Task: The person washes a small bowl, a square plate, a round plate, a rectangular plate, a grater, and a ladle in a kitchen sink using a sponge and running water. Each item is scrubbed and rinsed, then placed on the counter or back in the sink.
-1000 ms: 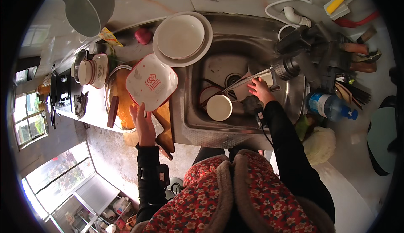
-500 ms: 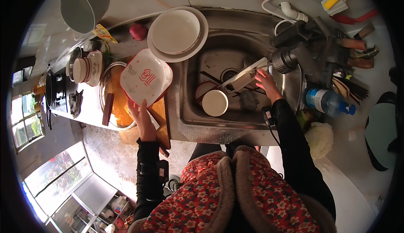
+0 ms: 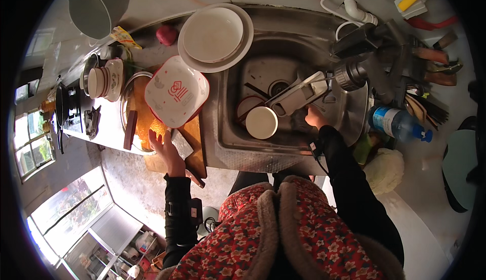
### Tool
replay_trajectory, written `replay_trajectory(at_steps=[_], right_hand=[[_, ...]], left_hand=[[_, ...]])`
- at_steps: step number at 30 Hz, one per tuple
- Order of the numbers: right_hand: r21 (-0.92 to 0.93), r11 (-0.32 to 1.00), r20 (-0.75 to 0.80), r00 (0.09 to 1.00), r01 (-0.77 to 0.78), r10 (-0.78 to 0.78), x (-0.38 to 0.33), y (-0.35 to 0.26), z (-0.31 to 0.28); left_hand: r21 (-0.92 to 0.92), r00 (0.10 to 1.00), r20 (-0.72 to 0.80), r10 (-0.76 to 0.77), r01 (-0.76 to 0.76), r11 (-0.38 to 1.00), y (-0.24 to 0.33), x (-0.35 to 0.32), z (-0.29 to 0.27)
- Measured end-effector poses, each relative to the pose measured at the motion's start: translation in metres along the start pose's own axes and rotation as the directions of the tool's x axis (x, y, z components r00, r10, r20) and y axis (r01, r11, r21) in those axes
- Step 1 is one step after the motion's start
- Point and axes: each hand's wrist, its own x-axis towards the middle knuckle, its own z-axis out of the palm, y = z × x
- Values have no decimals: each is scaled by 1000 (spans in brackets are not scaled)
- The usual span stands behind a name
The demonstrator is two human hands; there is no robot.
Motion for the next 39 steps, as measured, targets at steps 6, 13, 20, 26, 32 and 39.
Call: replay_trajectory(at_steps=[6,13,20,26,32,39], right_hand=[[-53,999,116,993,1,5,7,7,16],[-262,963,0,998,-54,56,8,-5,8],[430,898,265,938,93,-224,-35,-77,-14],[76,951,40,952,299,-302,-43,-113,32],[517,823,8,960,237,-281,-58,-103,4],[985,169,-38,999,42,-26,-109,-112,-27]], left_hand=[[-42,1000,3,-31,31,999,-8,-5,-10],[26,999,-23,-25,25,999,-16,-10,-11],[-4,999,-14,31,-31,1000,-17,-33,14],[-88,996,91,5,3,996,-4,-51,42],[-126,945,319,68,-28,992,-4,-56,67],[-128,535,843,-48,288,949,10,-111,160]])
